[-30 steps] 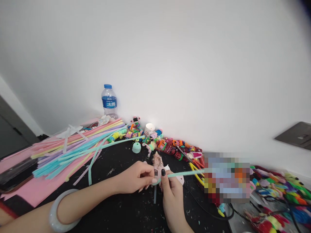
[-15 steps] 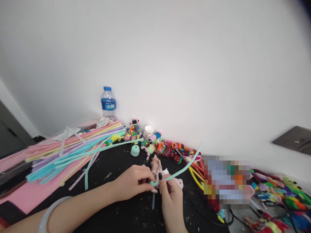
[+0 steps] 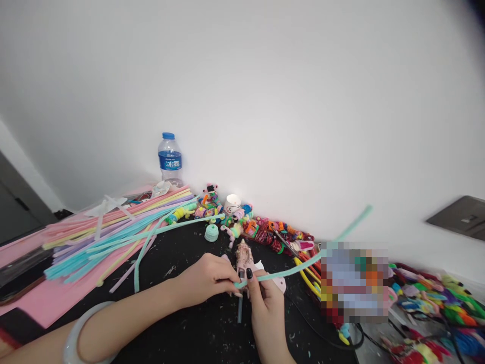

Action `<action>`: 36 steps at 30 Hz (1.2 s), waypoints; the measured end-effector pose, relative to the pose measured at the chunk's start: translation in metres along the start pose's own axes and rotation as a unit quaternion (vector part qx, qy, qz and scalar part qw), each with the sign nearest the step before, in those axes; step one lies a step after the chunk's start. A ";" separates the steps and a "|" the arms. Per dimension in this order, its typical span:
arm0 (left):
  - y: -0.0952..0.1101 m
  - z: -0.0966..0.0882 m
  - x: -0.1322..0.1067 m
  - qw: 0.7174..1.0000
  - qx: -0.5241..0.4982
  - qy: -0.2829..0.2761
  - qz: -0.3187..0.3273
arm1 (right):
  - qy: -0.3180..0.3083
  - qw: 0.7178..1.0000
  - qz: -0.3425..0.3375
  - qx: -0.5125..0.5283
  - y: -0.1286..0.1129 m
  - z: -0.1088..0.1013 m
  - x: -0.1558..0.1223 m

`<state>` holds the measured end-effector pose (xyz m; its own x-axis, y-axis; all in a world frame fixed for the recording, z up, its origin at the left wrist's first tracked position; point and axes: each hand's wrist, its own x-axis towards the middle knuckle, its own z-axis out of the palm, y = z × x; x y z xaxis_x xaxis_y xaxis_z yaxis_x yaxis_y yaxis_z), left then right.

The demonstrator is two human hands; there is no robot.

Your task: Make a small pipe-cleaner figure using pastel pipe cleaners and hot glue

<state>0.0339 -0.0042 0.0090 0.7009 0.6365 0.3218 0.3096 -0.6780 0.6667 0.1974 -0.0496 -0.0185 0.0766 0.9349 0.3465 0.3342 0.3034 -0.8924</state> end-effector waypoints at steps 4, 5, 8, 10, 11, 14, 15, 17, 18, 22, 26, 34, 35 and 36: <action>-0.001 0.000 -0.001 1.000 -0.020 -0.004 -0.002 | 0.001 1.000 -0.008 -0.003 0.001 0.000 0.000; -0.001 0.000 0.000 1.000 -0.021 -0.009 -0.002 | 0.000 1.000 -0.007 -0.003 0.001 0.000 0.000; 0.000 -0.001 0.000 1.000 -0.014 -0.019 0.005 | -0.004 1.000 0.000 0.000 0.002 0.000 0.000; 0.001 -0.001 0.001 1.000 -0.005 -0.022 0.011 | -0.005 1.000 0.006 0.003 0.003 0.000 0.000; 0.002 -0.002 0.001 1.000 0.000 -0.024 0.012 | -0.006 1.000 0.008 0.003 0.002 0.001 0.000; 0.003 -0.004 0.001 0.999 0.024 -0.035 0.011 | -0.009 1.000 0.012 0.005 0.001 0.001 0.000; 0.003 -0.004 0.001 0.999 0.035 -0.037 0.011 | -0.009 1.000 0.013 0.006 0.001 0.000 0.000; 0.003 -0.005 0.000 0.998 0.052 -0.034 0.009 | -0.008 1.000 0.017 0.008 0.000 0.000 0.000; 0.003 -0.004 0.001 0.998 0.051 -0.027 0.008 | -0.007 1.000 0.021 0.010 0.000 0.000 0.000; 0.002 -0.001 0.002 0.996 -0.064 0.027 -0.054 | -0.002 0.999 0.032 0.029 0.000 0.000 0.001; 0.001 0.005 0.005 0.946 -0.270 0.056 -0.173 | -0.004 1.000 0.003 0.024 -0.002 0.001 0.001; 0.000 0.009 0.007 0.900 -0.374 0.072 -0.214 | -0.027 1.000 -0.001 0.002 -0.002 -0.002 -0.001; 0.000 0.010 0.007 0.898 -0.380 0.065 -0.212 | -0.022 1.000 0.004 0.002 -0.002 -0.002 -0.001; 0.001 0.010 0.006 0.898 -0.384 0.058 -0.208 | -0.016 1.000 0.007 0.002 -0.002 -0.002 -0.001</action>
<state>0.0454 -0.0045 0.0048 0.5420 0.8400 -0.0243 -0.0368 0.0526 0.9979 0.1986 -0.0516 -0.0160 0.0511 0.9446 0.3243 0.3294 0.2906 -0.8983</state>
